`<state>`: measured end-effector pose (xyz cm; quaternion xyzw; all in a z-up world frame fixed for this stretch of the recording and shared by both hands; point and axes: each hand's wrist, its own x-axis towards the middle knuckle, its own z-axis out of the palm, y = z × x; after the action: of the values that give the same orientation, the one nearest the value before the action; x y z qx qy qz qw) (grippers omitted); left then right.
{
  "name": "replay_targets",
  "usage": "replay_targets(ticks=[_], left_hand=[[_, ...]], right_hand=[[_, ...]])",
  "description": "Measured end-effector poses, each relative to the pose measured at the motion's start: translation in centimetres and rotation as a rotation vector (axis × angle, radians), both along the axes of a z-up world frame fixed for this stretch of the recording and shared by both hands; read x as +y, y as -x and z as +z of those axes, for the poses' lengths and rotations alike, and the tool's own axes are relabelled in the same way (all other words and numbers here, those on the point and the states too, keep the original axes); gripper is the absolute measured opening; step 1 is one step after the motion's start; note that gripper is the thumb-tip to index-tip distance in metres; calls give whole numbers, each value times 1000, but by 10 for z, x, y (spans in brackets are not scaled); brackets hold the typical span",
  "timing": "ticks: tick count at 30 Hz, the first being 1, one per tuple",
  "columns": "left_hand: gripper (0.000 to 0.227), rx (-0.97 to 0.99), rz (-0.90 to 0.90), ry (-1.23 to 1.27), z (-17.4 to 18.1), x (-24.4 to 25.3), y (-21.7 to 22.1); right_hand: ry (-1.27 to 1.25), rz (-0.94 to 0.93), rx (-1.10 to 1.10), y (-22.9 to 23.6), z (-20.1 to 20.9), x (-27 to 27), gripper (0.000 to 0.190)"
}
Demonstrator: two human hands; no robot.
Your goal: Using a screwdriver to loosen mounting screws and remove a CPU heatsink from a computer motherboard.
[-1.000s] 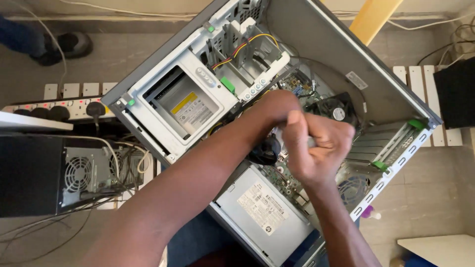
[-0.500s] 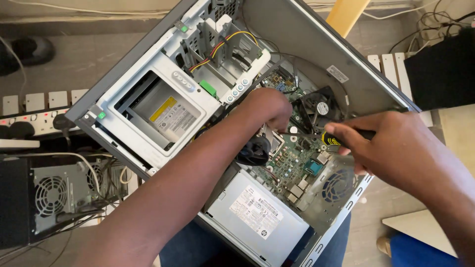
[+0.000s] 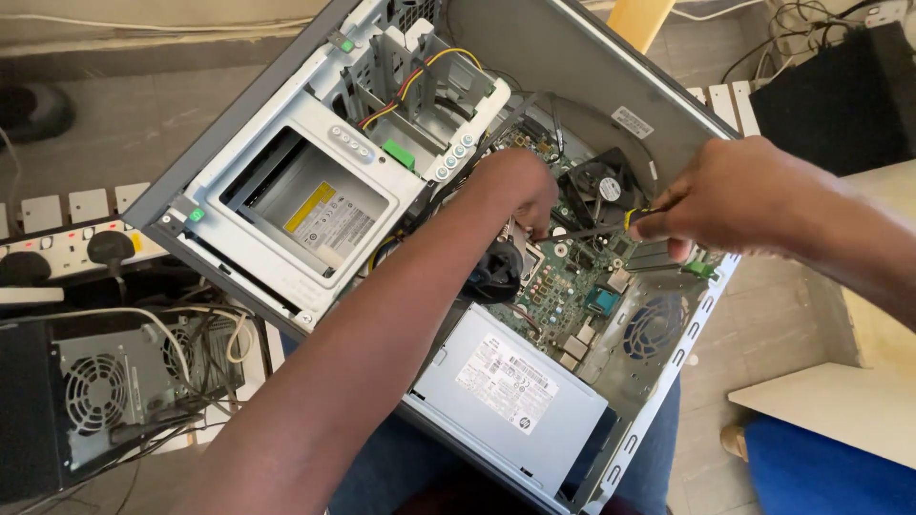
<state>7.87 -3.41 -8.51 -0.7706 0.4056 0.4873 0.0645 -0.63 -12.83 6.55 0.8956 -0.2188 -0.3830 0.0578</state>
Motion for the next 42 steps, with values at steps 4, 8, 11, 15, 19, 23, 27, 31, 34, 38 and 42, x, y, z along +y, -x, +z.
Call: replay_targets(ticks=[4,8,11,15,19,23,27,31,34,38,42], left_hand=[[63,46,38,-7,12,6,6],[70,48,201,41,10,5,12],[63,48,206,59,-9,-1,3],[63,56,170,46,-17,-7,-1],[69,48,134,1,-24,-10,-5],[58,-15,5,9,-13,-5,-1],[42,-36,54,23,2,3,8],[71,90,57,4,-1,1,0],[71,-7,-82,-28,6,5,5],[55,40,-23,-34,11,4,6],[57,-14,-9,-40,5,2,4]], right_hand=[[10,66,-29,3,7,25,44],[107,366,-5,7,6,33,35],[153,602,90,12,-1,24,28],[193,986,252,19,-25,-14,22],[106,1271,188,27,-31,-35,50],[65,1129,98,22,-15,-6,32],[-62,714,-74,24,-1,10,31],[-189,231,-171,23,11,3,30],[-150,-131,-232,21,20,13,36],[-90,-115,-124,16,17,19,29],[-29,326,-100,16,10,20,41]])
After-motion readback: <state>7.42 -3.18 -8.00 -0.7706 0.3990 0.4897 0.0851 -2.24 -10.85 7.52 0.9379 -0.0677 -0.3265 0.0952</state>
